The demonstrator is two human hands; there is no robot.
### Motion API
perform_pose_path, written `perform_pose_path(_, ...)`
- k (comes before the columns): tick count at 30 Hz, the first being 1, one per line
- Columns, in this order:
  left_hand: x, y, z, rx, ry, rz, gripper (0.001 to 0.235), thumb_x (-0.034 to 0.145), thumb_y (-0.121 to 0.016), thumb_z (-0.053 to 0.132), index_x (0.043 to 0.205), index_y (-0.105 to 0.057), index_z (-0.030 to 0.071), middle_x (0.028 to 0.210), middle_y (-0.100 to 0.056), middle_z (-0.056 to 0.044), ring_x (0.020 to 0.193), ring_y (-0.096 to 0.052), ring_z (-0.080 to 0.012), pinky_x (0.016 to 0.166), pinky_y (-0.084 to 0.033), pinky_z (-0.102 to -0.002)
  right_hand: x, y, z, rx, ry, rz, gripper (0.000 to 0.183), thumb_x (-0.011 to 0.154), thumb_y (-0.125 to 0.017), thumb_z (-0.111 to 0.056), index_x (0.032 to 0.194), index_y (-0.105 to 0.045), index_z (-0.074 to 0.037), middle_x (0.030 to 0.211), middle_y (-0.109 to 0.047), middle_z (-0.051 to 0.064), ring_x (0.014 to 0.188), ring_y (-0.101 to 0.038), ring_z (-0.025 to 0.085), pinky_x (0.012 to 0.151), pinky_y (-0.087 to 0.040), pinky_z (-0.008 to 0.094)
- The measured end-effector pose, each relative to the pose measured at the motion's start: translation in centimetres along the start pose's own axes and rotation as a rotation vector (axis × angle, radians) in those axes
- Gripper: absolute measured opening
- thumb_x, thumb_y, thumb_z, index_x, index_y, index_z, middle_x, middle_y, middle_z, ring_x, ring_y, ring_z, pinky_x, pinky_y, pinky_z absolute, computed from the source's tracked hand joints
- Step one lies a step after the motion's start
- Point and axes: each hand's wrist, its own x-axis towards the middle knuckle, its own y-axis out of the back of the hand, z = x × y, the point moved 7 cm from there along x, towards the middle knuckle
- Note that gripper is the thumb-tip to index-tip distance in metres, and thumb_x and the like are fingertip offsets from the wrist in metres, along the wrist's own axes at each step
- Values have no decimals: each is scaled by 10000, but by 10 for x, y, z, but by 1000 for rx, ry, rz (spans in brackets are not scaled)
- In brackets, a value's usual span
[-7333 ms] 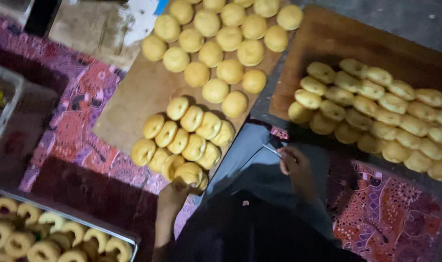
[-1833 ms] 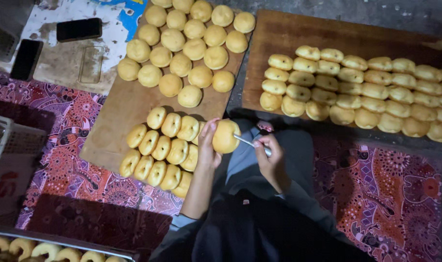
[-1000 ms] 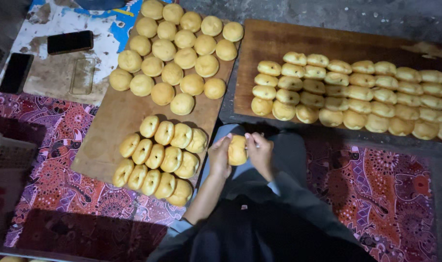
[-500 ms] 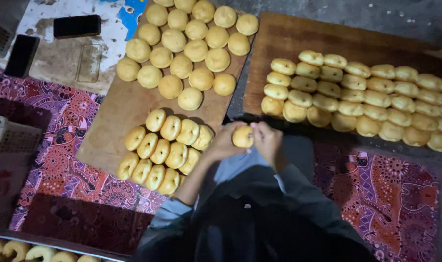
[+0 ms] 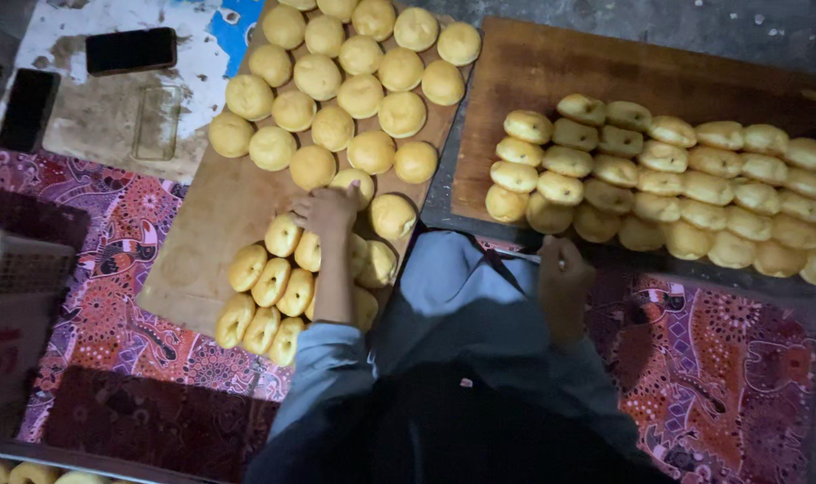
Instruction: The person sits on the floor and uses a small metal tool to poke a hole in the center of each round bun. They pick up buns from a wooden board, puncture them, and place them back in rows. The task is repeated continuously throughout the clip.
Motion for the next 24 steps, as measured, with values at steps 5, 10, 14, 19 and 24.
perform_pose_path(5, -3, 3, 18, -479, -191, -140, 647, 821, -801, 390, 1247, -501, 8, 1169, -652, -195, 1091, -647, -389, 956, -539, -503, -10, -26, -15, -27, 22, -137, 202, 1017, -664, -238, 1048, -701, -41, 795, -698, 167, 729, -693, 190, 657, -532, 355)
perform_pose_path(10, -87, 21, 31, -1812, 32, -649, 349, 942, -709, 176, 1238, -542, 95, 1147, -666, -88, 1054, -680, -241, 882, -591, -418, -30, -70, -49, 375, 170, -339, 124, 965, -703, -115, 1045, -679, -23, 857, -721, 99, 766, -670, 152, 706, -548, 295)
perform_pose_path(14, -160, 48, 44, -2163, 219, -788, 286, 1026, -614, 221, 1267, -564, 74, 1162, -671, -109, 1056, -692, -244, 903, -606, -401, -52, -64, -68, 427, 331, -231, 77, 978, -690, -72, 1015, -658, -13, 828, -685, 103, 729, -649, 103, 665, -522, 266)
perform_pose_path(19, -191, 75, 47, -2074, 275, -698, 344, 993, -617, 213, 1287, -574, 41, 1150, -687, -115, 1022, -711, -230, 861, -609, -380, -72, -51, -74, 324, 375, -188, 122, 960, -705, -42, 906, -601, -7, 648, -629, 73, 550, -619, 153, 518, -468, 308)
perform_pose_path(24, -215, 89, 62, -1816, 52, -704, 331, 941, -698, 62, 1251, -640, -38, 1095, -705, -138, 972, -711, -228, 857, -604, -360, -87, -45, -87, 168, 658, -96, 162, 988, -675, -62, 860, -580, -30, 682, -626, 132, 608, -667, 285, 552, -478, 384)
